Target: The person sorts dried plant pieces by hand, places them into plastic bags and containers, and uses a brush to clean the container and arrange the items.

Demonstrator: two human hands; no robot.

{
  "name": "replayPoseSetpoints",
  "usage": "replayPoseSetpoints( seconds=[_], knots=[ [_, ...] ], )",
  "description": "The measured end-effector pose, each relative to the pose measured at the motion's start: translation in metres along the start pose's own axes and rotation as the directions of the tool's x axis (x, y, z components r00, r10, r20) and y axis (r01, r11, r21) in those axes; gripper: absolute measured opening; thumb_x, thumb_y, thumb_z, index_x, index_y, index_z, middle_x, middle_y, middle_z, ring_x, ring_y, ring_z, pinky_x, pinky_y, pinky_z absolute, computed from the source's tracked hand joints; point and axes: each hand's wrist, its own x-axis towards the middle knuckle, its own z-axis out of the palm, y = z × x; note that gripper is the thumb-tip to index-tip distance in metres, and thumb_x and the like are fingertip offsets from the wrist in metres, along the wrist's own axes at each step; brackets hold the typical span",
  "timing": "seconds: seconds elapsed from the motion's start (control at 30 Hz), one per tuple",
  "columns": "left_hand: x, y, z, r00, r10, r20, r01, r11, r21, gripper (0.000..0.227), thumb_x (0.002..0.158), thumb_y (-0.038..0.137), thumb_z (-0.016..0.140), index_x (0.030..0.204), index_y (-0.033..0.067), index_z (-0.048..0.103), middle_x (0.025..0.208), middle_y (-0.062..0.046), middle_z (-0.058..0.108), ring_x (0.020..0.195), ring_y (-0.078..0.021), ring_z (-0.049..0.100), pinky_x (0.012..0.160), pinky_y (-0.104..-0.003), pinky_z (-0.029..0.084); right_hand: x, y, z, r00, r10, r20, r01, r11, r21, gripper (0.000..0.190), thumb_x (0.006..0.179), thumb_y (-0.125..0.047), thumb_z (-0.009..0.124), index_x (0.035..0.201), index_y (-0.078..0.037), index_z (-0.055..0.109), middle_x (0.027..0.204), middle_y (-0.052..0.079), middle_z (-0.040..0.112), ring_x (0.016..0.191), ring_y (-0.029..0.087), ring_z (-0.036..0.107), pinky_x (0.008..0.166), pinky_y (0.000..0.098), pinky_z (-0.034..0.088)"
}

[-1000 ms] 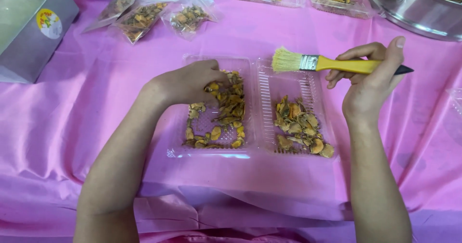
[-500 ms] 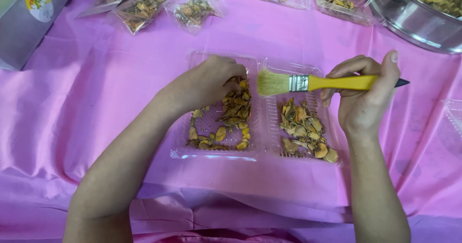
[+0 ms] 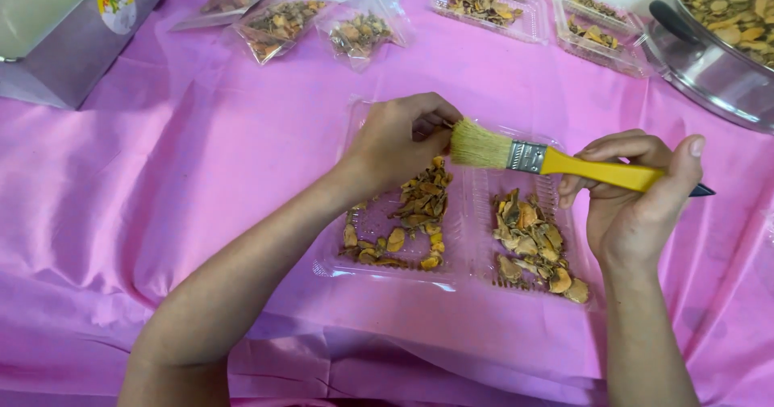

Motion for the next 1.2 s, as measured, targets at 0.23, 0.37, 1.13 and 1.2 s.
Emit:
replayPoseSetpoints(
  seconds=[0.23,0.37,1.13,1.2],
  knots=[
    [-0.004,0.014,-0.005,0.990,-0.137,0.026,0.138,0.986,-0.093,0.025,0.094,0.012,0.060,0.114,0.0093,0.076,0.104,-0.003,0.081,0.093,-0.0111,0.076,0.081,-0.022,0.063,-0.002,0.000,0.002,0.998,0.002,0.061,-0.001,1.000,-0.011,0.065,0.097,-0.066,0.044,0.081,-0.006,0.067,0.073,0.007,0.061,0.055,0.022,0.066,0.043,0.0250,0.051],
    [-0.004,0.019,-0.008,0.990,-0.143,0.018,0.144,0.989,-0.040,0.022,0.095,0.018,0.064,0.111,0.0103,0.077,0.102,-0.001,0.082,0.090,-0.0085,0.076,0.078,-0.020,0.063,0.001,0.004,0.000,0.993,0.001,0.115,-0.006,0.999,0.038,0.066,0.099,-0.062,0.043,0.082,-0.004,0.067,0.065,0.010,0.060,0.053,0.024,0.065,0.048,0.0288,0.057],
    [-0.003,0.005,-0.008,0.983,-0.184,0.013,0.182,0.952,-0.246,0.016,0.099,0.011,0.063,0.109,0.0041,0.074,0.098,-0.006,0.078,0.091,-0.0109,0.073,0.084,-0.022,0.061,-0.004,0.010,0.005,0.963,-0.032,0.266,0.021,0.999,0.043,0.072,0.100,-0.067,0.033,0.091,-0.003,0.065,0.073,0.014,0.066,0.061,0.023,0.069,0.052,0.0298,0.058],
    [-0.003,0.004,-0.007,0.993,-0.114,0.025,0.117,0.957,-0.265,0.013,0.101,0.009,0.062,0.105,0.0028,0.073,0.094,-0.006,0.078,0.087,-0.0108,0.073,0.082,-0.021,0.060,-0.007,0.012,0.006,0.965,-0.046,0.257,0.046,0.999,0.004,0.076,0.098,-0.071,0.033,0.091,-0.002,0.064,0.074,0.015,0.065,0.063,0.024,0.070,0.054,0.0296,0.058]
  ],
)
